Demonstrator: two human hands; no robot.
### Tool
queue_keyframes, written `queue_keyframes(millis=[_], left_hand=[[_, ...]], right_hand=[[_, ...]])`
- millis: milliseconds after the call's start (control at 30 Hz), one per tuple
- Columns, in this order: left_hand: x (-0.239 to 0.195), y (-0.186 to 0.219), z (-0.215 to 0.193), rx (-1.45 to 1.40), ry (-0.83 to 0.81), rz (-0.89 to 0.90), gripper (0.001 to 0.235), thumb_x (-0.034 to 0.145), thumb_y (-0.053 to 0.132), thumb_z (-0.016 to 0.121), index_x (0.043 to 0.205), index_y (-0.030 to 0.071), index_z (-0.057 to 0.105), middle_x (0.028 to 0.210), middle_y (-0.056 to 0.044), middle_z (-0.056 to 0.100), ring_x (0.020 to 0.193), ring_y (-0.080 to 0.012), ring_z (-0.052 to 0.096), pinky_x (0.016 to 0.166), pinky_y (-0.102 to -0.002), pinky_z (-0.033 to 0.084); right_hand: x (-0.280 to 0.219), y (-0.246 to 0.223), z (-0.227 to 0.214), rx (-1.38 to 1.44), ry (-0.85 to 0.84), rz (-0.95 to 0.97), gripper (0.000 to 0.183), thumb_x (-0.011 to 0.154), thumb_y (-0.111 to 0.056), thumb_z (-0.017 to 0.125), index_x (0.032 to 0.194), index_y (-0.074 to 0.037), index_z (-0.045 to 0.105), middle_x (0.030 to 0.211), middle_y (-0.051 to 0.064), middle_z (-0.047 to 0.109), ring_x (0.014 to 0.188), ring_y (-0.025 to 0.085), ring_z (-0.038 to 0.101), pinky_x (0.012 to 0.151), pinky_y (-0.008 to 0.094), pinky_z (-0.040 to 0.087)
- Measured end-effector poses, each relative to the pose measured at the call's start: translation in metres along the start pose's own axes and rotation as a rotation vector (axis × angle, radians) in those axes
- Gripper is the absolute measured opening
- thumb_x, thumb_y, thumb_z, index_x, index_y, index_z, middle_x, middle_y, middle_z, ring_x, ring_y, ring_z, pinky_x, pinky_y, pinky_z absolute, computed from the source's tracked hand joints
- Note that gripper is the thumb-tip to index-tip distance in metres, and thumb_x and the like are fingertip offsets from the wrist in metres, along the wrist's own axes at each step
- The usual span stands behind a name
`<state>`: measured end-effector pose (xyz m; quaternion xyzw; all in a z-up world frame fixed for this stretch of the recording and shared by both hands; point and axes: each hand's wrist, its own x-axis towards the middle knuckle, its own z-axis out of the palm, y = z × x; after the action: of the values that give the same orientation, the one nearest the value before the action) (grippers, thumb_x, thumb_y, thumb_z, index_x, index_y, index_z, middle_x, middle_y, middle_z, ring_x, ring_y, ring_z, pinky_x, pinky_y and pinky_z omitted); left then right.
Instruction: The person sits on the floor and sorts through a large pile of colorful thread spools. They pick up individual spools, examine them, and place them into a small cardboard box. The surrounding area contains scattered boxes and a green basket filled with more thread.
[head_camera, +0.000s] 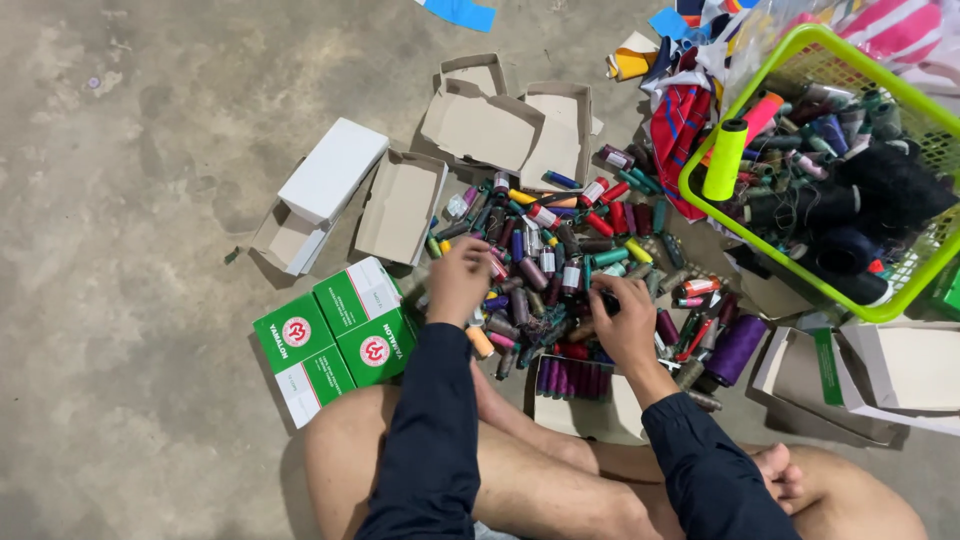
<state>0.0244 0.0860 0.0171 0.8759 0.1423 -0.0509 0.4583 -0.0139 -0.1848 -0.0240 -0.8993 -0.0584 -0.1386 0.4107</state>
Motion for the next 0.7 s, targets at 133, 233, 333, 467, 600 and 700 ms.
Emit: queue_keyframes(millis=[133, 233, 333, 467, 600, 700], left_hand=[[0.028, -0.041, 0.006, 0.114, 0.230, 0.018, 0.021, 0.086, 0.019, 0.069, 0.107, 0.019, 0.073, 0.100, -0.005, 0.080, 0.101, -0.0341, 0.072, 0.089, -0.049, 0.058], [0.030, -0.043, 0.017, 0.180, 0.298, 0.065, 0.033, 0.085, 0.010, 0.068, 0.118, 0.010, 0.072, 0.111, -0.018, 0.076, 0.103, -0.0441, 0.070, 0.089, -0.057, 0.056], [0.021, -0.026, 0.020, 0.187, 0.208, -0.036, 0.037, 0.093, 0.004, 0.060, 0.130, 0.005, 0.066, 0.131, -0.016, 0.065, 0.113, -0.0404, 0.067, 0.097, -0.055, 0.057], [0.028, -0.036, 0.030, 0.215, 0.207, -0.032, 0.034, 0.092, 0.009, 0.065, 0.126, 0.010, 0.069, 0.121, -0.011, 0.066, 0.108, -0.0377, 0.070, 0.088, -0.051, 0.061], [0.014, -0.012, 0.016, 0.147, 0.130, -0.085, 0.029, 0.096, 0.008, 0.062, 0.125, 0.006, 0.067, 0.115, -0.012, 0.067, 0.108, -0.0373, 0.070, 0.086, -0.047, 0.063], [0.025, -0.034, 0.032, 0.220, 0.117, -0.088, 0.027, 0.095, 0.014, 0.066, 0.122, 0.008, 0.069, 0.112, -0.009, 0.065, 0.107, -0.0353, 0.070, 0.086, -0.048, 0.062]], right_hand=[[0.001, 0.006, 0.002, -0.009, 0.011, -0.014, 0.023, 0.088, -0.006, 0.078, 0.110, -0.014, 0.077, 0.091, 0.003, 0.075, 0.097, 0.024, 0.068, 0.085, 0.040, 0.059], [0.000, 0.008, 0.002, 0.010, 0.018, -0.005, 0.023, 0.089, -0.004, 0.078, 0.110, -0.012, 0.077, 0.091, 0.004, 0.076, 0.096, 0.024, 0.069, 0.085, 0.039, 0.059], [-0.001, 0.012, 0.002, 0.009, 0.027, -0.001, 0.026, 0.087, -0.003, 0.078, 0.110, -0.015, 0.078, 0.090, 0.003, 0.076, 0.096, 0.023, 0.069, 0.084, 0.038, 0.059], [-0.001, 0.010, 0.000, 0.031, 0.042, 0.007, 0.024, 0.088, -0.001, 0.077, 0.109, -0.014, 0.078, 0.090, 0.004, 0.076, 0.093, 0.023, 0.070, 0.077, 0.036, 0.060], [0.001, 0.001, -0.005, 0.058, 0.022, 0.021, 0.020, 0.091, 0.001, 0.075, 0.108, -0.011, 0.077, 0.089, 0.007, 0.076, 0.090, 0.025, 0.071, 0.074, 0.037, 0.060], [0.000, 0.004, -0.004, 0.056, -0.003, 0.034, 0.020, 0.091, 0.000, 0.075, 0.109, -0.009, 0.077, 0.089, 0.008, 0.075, 0.090, 0.026, 0.071, 0.075, 0.038, 0.061]])
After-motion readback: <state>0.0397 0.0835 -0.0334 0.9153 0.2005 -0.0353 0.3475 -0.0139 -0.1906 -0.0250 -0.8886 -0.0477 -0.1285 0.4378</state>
